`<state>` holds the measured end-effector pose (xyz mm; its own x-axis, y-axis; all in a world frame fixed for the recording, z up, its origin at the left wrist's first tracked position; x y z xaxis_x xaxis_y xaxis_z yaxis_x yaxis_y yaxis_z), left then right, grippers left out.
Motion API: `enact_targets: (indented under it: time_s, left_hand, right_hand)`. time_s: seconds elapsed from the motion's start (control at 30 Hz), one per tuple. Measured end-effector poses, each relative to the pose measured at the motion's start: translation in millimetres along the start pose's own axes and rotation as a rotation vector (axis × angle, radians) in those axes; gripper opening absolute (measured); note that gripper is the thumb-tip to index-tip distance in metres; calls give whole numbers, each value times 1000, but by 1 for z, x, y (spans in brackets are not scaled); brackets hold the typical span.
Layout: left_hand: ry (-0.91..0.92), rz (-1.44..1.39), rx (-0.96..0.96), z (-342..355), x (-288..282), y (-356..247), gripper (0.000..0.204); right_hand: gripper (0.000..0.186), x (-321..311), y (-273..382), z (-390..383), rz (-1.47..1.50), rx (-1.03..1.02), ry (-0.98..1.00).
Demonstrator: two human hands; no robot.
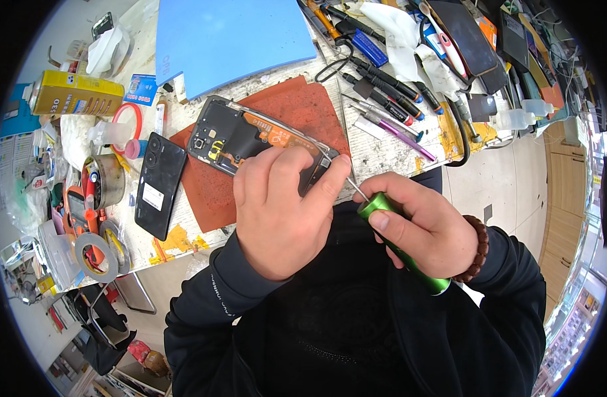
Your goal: The person disassembles a smartphone using a screwdriver and tweezers, removes the back cover, and manipulates internal components. They then reconnect a cable and test the device by powering it on.
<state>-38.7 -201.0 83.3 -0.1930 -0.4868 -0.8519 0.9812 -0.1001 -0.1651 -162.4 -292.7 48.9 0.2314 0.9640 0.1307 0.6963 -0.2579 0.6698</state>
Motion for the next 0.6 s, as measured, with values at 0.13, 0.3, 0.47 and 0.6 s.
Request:
enact_targets:
  time_s: [0.13, 0.3, 0.47, 0.6]
  left_hand:
    - [34, -57, -23, -2, 1, 2, 60]
    - [-38, -42, -1, -4, -7, 1, 55]
    - [-59, 26, 193, -18, -42, -17, 28]
    - [237, -332, 422, -43, -46, -50, 21]
  right_hand:
    - [30, 0, -2, 2, -3, -17, 2]
    - [30, -5, -4, 2, -37, -145, -51]
    - [43, 3, -5, -21, -402, -370, 186]
    - [54, 14, -39, -42, -606, -320, 380]
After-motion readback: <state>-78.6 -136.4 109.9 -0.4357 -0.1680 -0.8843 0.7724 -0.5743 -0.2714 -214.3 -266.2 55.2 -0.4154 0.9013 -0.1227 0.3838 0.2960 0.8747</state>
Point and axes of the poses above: each hand's wrist, its own z-axis towards the middle knuckle, its own x-axis out of the palm, y = z × x, the point moved 10 cm from there along z, towards the middle knuckle, and after that the axes turned 13 degrees about x, right-handed, at the moved point
